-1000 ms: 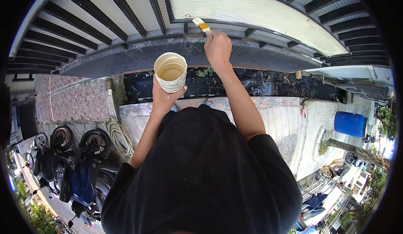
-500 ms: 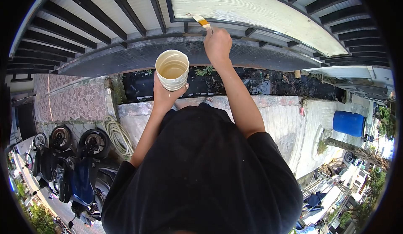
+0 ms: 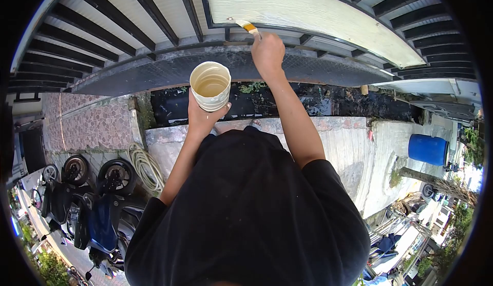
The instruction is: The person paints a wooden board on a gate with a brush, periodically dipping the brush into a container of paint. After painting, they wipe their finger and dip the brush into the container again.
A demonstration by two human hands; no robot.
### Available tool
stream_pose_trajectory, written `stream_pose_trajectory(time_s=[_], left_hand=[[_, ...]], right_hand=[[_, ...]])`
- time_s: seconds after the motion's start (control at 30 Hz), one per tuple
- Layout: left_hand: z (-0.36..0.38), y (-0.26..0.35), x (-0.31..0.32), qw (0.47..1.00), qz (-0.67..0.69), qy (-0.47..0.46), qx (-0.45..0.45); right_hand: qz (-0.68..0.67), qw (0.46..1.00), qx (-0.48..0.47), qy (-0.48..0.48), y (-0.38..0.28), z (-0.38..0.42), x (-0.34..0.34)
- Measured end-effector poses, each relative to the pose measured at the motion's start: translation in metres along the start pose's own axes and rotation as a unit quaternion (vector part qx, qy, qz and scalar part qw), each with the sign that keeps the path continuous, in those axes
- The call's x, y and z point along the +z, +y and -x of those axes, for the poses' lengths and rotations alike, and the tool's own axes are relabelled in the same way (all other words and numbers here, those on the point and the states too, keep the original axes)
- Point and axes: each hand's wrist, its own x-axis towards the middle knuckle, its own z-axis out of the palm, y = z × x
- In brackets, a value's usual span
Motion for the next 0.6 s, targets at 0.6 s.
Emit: stream_pose_trajectory(time_s=[0.6], left_hand=[[0.000,-0.004,0.007,1.000,0.027,-0.014,-0.001]], right_hand=[[-0.007,0.997,0.073,0.018,0.027,-0.003,-0.019]])
